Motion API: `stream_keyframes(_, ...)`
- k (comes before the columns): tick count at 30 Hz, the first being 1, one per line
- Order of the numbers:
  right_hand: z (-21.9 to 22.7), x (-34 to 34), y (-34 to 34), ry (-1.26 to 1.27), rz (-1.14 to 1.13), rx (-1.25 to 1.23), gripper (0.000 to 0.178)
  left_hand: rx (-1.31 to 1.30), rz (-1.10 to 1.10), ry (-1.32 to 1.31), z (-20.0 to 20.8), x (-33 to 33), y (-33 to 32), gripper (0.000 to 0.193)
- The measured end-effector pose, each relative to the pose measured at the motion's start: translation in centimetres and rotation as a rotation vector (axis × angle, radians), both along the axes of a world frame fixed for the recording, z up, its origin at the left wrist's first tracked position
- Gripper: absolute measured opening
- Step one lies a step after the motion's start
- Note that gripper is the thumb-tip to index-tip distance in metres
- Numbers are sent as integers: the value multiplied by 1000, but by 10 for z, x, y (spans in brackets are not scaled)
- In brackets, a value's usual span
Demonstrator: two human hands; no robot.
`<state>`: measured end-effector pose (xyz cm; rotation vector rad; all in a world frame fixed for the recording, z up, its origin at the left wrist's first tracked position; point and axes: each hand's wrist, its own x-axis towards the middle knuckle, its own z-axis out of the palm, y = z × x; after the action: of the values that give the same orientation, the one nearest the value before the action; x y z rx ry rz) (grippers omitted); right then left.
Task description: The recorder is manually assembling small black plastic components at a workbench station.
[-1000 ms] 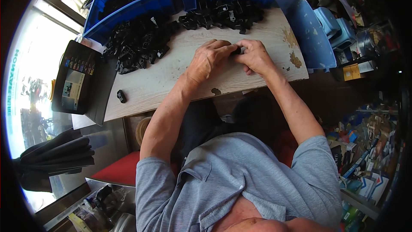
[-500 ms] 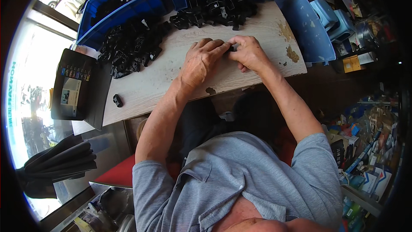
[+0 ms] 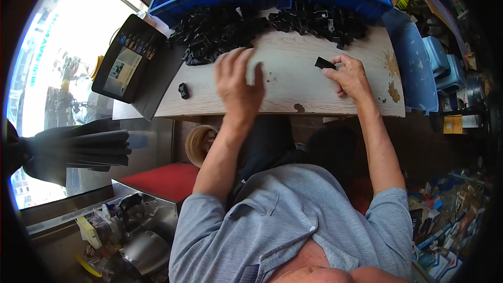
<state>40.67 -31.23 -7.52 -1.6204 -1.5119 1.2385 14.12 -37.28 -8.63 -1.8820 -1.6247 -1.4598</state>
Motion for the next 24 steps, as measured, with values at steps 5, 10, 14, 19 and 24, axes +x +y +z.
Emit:
stream_keyframes(5, 0, 6, 3, 130, 9, 3, 37, -239, 574, 196, -31, -104, -51, 28)
stream_keyframes(10, 8, 21, 8, 230, -32, -48, 41, -302, 454, 210, -43, -111, -46, 22)
stream_keyframes(14, 7, 43, 15, 391, -109, -85, 39, -266, 237, 146, -33, -75, -43, 32)
stream_keyframes(19, -2, 78, 36, 468, -415, -26, 32, -283, 105, 159, -21, -44, -38, 41)
stream_keyframes(24, 1, 94, 53, 470, -659, 74, 34, -334, 81, 262, -29, -74, -49, 32)
